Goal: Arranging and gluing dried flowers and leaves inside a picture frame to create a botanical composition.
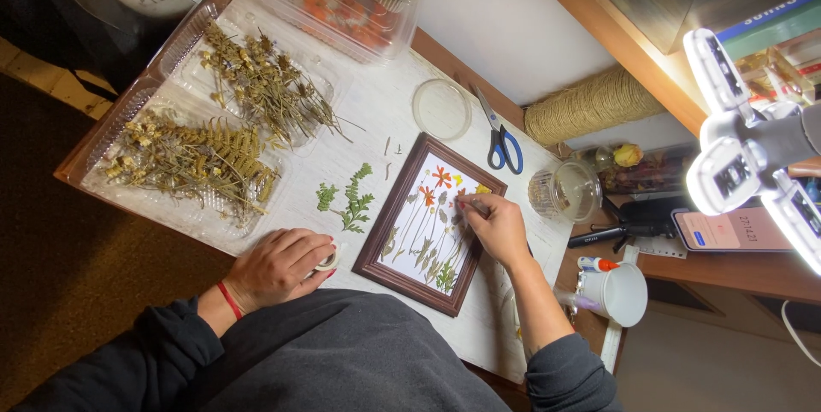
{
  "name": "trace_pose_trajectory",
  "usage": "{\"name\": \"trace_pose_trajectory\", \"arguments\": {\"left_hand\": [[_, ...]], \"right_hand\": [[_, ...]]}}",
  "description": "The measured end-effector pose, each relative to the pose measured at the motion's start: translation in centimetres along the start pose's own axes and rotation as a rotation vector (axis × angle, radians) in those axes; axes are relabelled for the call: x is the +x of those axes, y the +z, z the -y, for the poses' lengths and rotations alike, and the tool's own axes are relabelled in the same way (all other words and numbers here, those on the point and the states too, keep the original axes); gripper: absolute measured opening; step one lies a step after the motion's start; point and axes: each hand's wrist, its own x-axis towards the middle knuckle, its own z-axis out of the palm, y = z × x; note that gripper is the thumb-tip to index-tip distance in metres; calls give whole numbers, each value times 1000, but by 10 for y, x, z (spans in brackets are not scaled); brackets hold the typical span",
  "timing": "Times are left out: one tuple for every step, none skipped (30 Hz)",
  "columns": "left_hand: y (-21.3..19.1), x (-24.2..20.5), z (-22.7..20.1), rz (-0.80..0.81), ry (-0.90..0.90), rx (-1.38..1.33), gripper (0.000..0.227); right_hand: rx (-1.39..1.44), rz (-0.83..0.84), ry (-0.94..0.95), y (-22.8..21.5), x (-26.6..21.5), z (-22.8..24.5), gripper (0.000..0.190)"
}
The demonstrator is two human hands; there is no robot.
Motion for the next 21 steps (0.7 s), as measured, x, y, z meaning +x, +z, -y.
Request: {"name": "trace_pose_trajectory", "arguments": {"left_hand": [[0, -1, 0, -1, 1, 1, 41], [0, 0, 0, 1, 3, 0, 41], [-1, 1, 0, -3, 2, -6, 41], [-2, 1, -1, -9, -1, -12, 40], [-1, 1, 0, -7, 0, -12, 40], [0, 0, 0, -4, 4, -3, 41], [1, -1, 1, -1, 8, 6, 42], [0, 1, 0, -2, 7, 5, 42], [-1, 2, -1, -5, 5, -2, 42], [-3, 2, -2, -8, -1, -8, 41], [-3, 2, -1, -9, -4, -8, 41], [-2, 2, -1, -8, -2, -7, 41], [-2, 2, -1, -6, 0, -5, 41], [-2, 1, -1, -9, -5, -6, 41], [-2, 1, -1, -6, -3, -5, 41], [-2, 1, -1, -3, -2, -4, 42], [-1, 1, -1, -5, -8, -6, 42], [-1, 1, -1, -5, -5, -3, 42], [-2, 1, -1, -6, -2, -1, 42], [-1, 0, -1, -8, -5, 0, 42], [0, -1, -1, -7, -8, 0, 42]], "right_hand": [[-27, -15, -43, 1, -3, 3, 24], [-26, -17, -40, 2, -4, 3, 24], [-30, -24, -55, 4, -5, 3, 22], [-35, -31, -72, 5, -5, 3, 20], [-34, -31, -70, 6, -6, 2, 20], [-25, -27, -90, 6, -6, 0, 22], [-15, -22, -111, 6, -6, -1, 24], [-17, -21, -111, 4, -6, 3, 24], [-32, -5, -108, 2, -7, 6, 23], [-48, 13, -107, 0, -6, 11, 23], [-48, 16, -108, 0, -5, 10, 23], [-64, 32, -125, -1, -4, 9, 23], [-79, 49, -142, -2, -3, 8, 23], [-81, 53, -144, -2, -2, 8, 23], [-73, 56, -142, -2, -2, 7, 23], [-65, 61, -138, -2, -1, 7, 23], [-68, 66, -141, -3, -2, 6, 23], [-25, 50, -148, -3, -1, 5, 23], [19, 34, -155, -3, -1, 4, 24], [17, 37, -158, -2, 0, 2, 24], [-7, 34, -153, -2, 1, 1, 23]]}}
